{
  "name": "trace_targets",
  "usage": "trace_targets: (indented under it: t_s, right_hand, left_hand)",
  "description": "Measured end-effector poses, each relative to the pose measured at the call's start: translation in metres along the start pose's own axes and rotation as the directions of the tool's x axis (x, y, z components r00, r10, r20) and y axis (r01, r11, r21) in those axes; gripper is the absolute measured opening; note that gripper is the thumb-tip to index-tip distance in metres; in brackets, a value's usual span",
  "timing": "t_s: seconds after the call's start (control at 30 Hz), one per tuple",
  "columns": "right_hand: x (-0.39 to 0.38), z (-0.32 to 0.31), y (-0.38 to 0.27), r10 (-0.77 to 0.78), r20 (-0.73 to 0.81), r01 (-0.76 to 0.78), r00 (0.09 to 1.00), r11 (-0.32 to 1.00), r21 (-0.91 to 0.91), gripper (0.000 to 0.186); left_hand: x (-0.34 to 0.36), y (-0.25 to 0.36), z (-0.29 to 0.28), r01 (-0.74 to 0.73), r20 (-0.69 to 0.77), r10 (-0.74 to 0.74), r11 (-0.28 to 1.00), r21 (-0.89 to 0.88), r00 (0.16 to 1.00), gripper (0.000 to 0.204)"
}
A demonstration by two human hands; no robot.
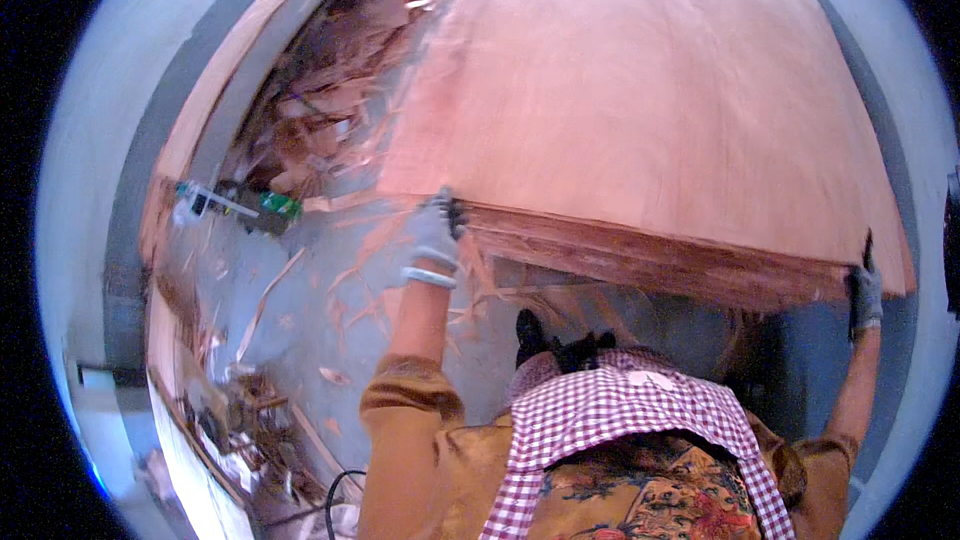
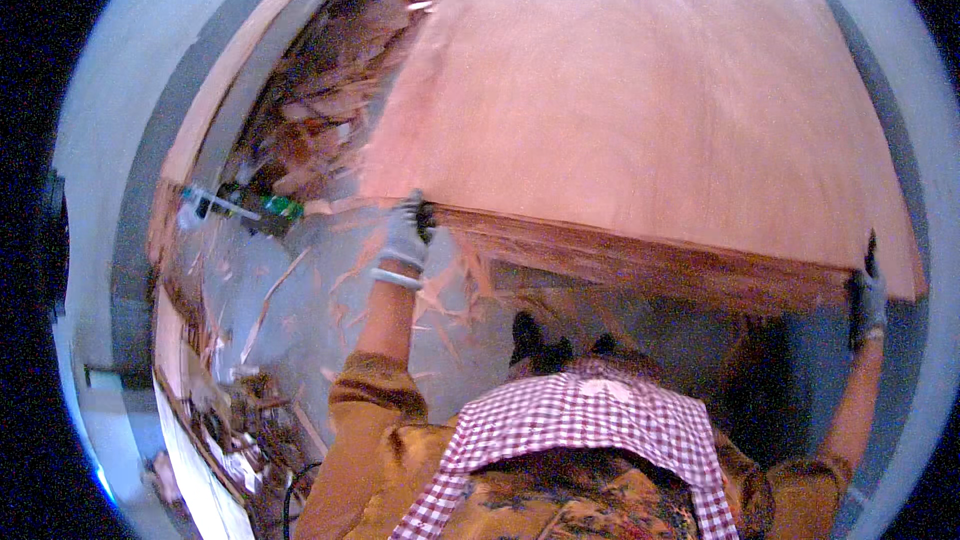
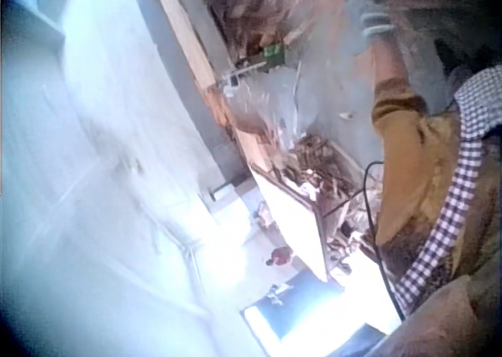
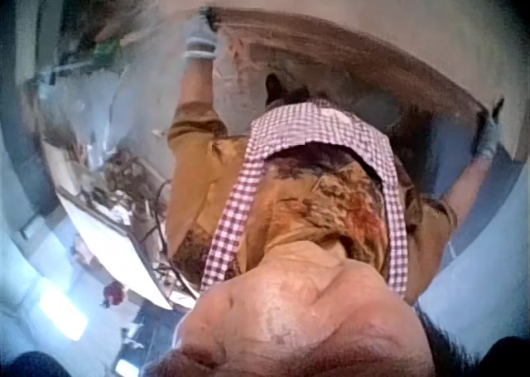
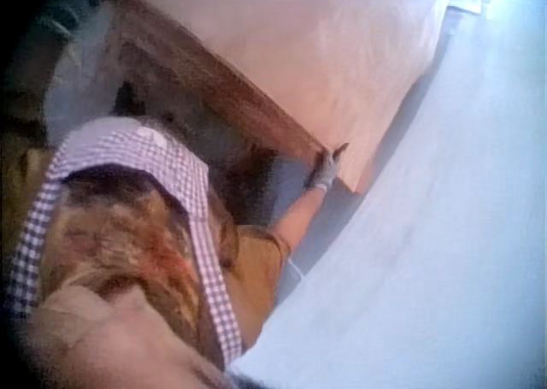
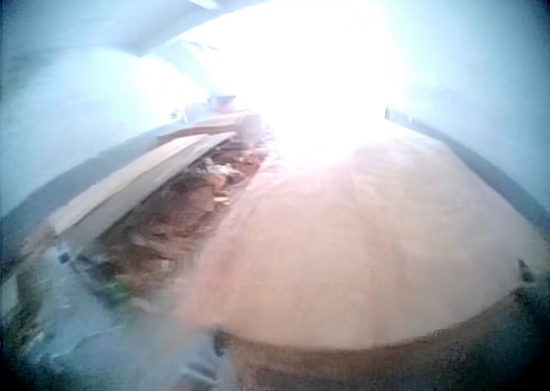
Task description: The person trims and sorts wood veneer sheets by hand using a utility knife and a straight edge, then moves the finished stack onto a larger pile.
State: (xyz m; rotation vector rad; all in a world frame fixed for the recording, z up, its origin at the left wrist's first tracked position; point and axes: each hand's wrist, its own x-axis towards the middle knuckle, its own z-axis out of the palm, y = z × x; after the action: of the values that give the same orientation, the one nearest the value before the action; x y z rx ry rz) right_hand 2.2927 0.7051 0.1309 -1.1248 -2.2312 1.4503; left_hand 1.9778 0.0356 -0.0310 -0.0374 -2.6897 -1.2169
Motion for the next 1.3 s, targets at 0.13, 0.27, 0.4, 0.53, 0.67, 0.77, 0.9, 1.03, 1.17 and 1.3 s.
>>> trace_targets:
  t_s: [0.13, 0.27, 0.4, 0.53, 0.67, 0.77, 0.9, 1.03, 1.17, 1.3]
  right_hand:
    - [-0.022, 0.061, -0.045, -0.003, -0.084, 0.013, 0.996, 0.992, 0.127, 0.062]
    - [0.013, 0.043, -0.009, -0.053, -0.098, 0.046, 0.994, 0.996, -0.071, 0.045]
    - [0.024, 0.029, 0.028, -0.006, -0.108, 0.012, 0.994, 0.999, 0.053, 0.029]
    - [0.023, 0.038, 0.030, -0.003, -0.091, 0.007, 0.996, 0.999, 0.041, 0.028]
    - [0.024, 0.032, 0.046, -0.048, -0.076, 0.054, 0.996, 0.996, 0.078, 0.036]
    - [0.019, 0.051, 0.035, -0.105, -0.077, 0.113, 0.991, 0.988, 0.107, 0.051]
    - [0.002, 0.015, 0.056, -0.064, -0.029, 0.057, 0.998, 0.979, -0.195, 0.045]
    - [-0.061, 0.035, 0.103, -0.118, -0.083, 0.084, 0.989, 0.938, -0.337, 0.019]
    - [-0.118, 0.083, 0.092, -0.113, -0.070, 0.069, 0.991, 0.886, -0.459, 0.025]
    - [-0.139, 0.077, 0.053, 0.001, -0.117, -0.051, 0.993, 0.904, -0.424, 0.023]
  left_hand:
    - [0.011, -0.008, 0.007, 0.426, 0.339, -0.267, 0.428, -0.797, 0.902, 0.023]
    - [0.034, 0.001, -0.010, 0.501, 0.332, -0.448, 0.341, -0.795, 0.830, 0.011]
    - [0.026, 0.023, -0.002, 0.471, 0.235, -0.545, 0.344, -0.813, 0.804, 0.008]
    - [0.022, 0.016, -0.003, 0.472, 0.245, -0.544, 0.328, -0.818, 0.802, 0.009]
    - [0.032, 0.003, -0.005, 0.485, 0.235, -0.586, 0.315, -0.816, 0.775, 0.007]
    - [0.035, -0.023, 0.001, 0.257, -0.026, -0.294, 0.872, -0.418, 0.956, 0.011]
    - [0.015, -0.008, 0.018, 0.322, -0.016, -0.323, 0.946, -0.035, 0.946, 0.016]
    - [-0.032, 0.115, 0.014, 0.271, -0.093, -0.258, 0.949, 0.164, 0.962, 0.021]
    - [-0.019, 0.129, 0.025, -0.452, 0.021, 0.453, 0.891, -0.039, 0.891, 0.019]
    - [0.006, 0.204, 0.075, -0.657, 0.109, 0.651, 0.753, 0.036, 0.752, 0.021]
